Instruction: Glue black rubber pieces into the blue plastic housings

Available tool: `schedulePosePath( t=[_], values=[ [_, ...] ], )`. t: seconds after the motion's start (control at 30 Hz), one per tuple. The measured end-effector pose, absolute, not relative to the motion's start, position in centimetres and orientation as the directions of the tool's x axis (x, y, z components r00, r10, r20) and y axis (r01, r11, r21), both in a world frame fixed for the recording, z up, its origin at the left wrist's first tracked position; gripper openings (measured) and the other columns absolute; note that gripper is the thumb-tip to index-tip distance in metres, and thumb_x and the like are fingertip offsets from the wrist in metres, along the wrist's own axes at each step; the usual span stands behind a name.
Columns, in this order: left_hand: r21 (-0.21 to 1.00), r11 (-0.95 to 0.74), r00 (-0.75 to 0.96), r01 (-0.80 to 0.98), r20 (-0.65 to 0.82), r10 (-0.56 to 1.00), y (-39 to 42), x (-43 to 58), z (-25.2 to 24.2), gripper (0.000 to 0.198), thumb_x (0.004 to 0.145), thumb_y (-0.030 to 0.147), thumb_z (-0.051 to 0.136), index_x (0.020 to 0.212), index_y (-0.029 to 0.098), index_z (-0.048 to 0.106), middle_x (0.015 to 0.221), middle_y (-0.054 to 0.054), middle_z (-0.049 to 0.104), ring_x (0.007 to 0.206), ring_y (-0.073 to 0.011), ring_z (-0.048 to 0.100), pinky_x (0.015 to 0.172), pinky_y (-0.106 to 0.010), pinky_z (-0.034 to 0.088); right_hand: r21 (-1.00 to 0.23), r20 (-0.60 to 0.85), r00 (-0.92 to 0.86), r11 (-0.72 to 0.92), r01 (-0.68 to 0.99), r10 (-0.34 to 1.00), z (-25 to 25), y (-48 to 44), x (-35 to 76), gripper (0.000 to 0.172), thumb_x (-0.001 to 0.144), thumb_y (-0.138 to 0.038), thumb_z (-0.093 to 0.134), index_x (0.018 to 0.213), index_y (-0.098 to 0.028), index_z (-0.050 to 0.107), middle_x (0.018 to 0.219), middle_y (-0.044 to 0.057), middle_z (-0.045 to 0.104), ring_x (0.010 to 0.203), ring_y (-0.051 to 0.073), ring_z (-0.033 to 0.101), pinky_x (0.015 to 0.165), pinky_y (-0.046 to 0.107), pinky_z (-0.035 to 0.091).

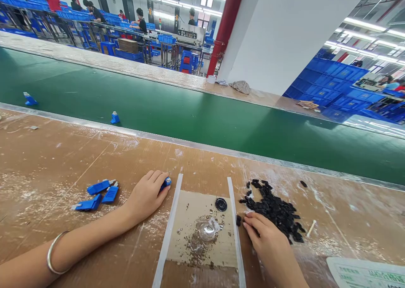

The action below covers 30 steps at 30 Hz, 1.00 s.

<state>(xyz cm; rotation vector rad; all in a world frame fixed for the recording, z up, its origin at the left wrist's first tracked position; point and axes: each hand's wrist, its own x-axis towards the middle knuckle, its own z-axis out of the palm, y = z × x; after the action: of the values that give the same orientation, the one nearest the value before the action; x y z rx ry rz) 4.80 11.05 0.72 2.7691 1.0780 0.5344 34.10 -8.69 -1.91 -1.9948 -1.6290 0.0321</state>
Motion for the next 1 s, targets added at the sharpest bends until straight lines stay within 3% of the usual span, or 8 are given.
schedulePosePath(
  t=[0.27,0.4,0.5,0.6,0.67,0.83,0.93,1.0],
  values=[
    [0.278,-0.742,0.678,0.610,0.301,0.671,11.1,4.7,0.4,0.022,0.091,0.022,0.045,0.110,0.015,0.053,0.102,-0.011,0.062,0.093,-0.0266,0.054,0.083,-0.044,0.047,-0.623,0.160,0.455,-0.268,0.735,0.876,-0.1,-8.4,34.1,0.008,0.071,-0.028,0.055,0.074,-0.023,0.061,0.069,0.003,0.067,0.064,0.022,0.064,0.057,0.033,0.049],
    [0.302,-0.738,0.670,0.603,0.310,0.674,11.0,4.8,0.5,0.022,0.091,0.022,0.044,0.110,0.015,0.054,0.101,-0.010,0.062,0.093,-0.0260,0.054,0.083,-0.043,0.047,-0.806,0.132,0.491,-0.195,0.559,0.861,0.8,-8.7,33.1,0.022,0.076,-0.043,0.061,0.081,-0.022,0.056,0.084,0.008,0.071,0.072,0.021,0.069,0.065,0.034,0.056],
    [0.331,-0.735,0.658,0.591,0.328,0.677,11.0,4.8,0.4,0.022,0.090,0.022,0.044,0.108,0.016,0.056,0.099,-0.010,0.063,0.091,-0.0259,0.055,0.082,-0.043,0.047,-0.978,0.077,0.506,-0.034,0.207,0.859,0.2,-9.5,31.4,0.025,0.078,-0.044,0.066,0.084,-0.024,0.051,0.095,0.009,0.071,0.089,0.024,0.069,0.074,0.036,0.057],
    [0.360,-0.730,0.652,0.581,0.331,0.682,11.0,4.7,0.3,0.023,0.090,0.022,0.045,0.109,0.016,0.056,0.099,-0.010,0.063,0.092,-0.0265,0.057,0.082,-0.044,0.048,-0.984,-0.010,0.476,0.077,-0.164,0.879,-1.3,-10.4,29.8,0.022,0.079,-0.039,0.068,0.088,-0.027,0.052,0.099,0.007,0.069,0.089,0.024,0.068,0.071,0.037,0.057],
    [0.379,-0.732,0.658,0.567,0.327,0.679,10.9,4.7,0.3,0.024,0.089,0.021,0.046,0.111,0.016,0.056,0.102,-0.011,0.064,0.096,-0.0264,0.057,0.085,-0.044,0.048,-0.970,-0.043,0.451,0.071,-0.232,0.891,-2.2,-10.6,28.8,0.020,0.082,-0.041,0.065,0.091,-0.029,0.052,0.103,0.005,0.068,0.089,0.023,0.066,0.069,0.036,0.056],
    [0.708,-0.588,0.674,0.392,0.214,0.707,9.9,4.8,0.9,0.032,0.087,0.021,0.051,0.119,0.018,0.052,0.111,-0.010,0.063,0.101,-0.0241,0.058,0.090,-0.044,0.045,-0.988,0.046,0.492,0.111,-0.103,0.870,-2.5,-10.2,27.1,0.019,0.080,-0.031,0.070,0.087,-0.027,0.053,0.102,0.004,0.070,0.095,0.019,0.066,0.077,0.030,0.054],
    [0.976,-0.152,0.680,0.157,0.005,0.733,8.8,5.3,1.2,0.038,0.084,0.023,0.057,0.120,0.020,0.047,0.099,-0.006,0.063,0.091,-0.0188,0.060,0.086,-0.039,0.047,-0.974,0.204,0.440,0.137,0.179,0.875,-1.9,-9.7,26.7,0.015,0.082,-0.022,0.067,0.087,-0.025,0.053,0.101,0.005,0.070,0.091,0.016,0.065,0.078,0.028,0.053],
    [0.992,0.124,0.708,-0.021,-0.073,0.703,8.1,5.6,1.2,0.036,0.081,0.024,0.063,0.113,0.019,0.047,0.091,-0.002,0.062,0.086,-0.0163,0.061,0.083,-0.035,0.048,-0.917,0.298,0.365,0.157,0.367,0.882,-1.6,-9.4,26.6,0.012,0.084,-0.020,0.063,0.089,-0.025,0.052,0.101,0.005,0.069,0.092,0.016,0.064,0.080,0.029,0.052]
  ],
)
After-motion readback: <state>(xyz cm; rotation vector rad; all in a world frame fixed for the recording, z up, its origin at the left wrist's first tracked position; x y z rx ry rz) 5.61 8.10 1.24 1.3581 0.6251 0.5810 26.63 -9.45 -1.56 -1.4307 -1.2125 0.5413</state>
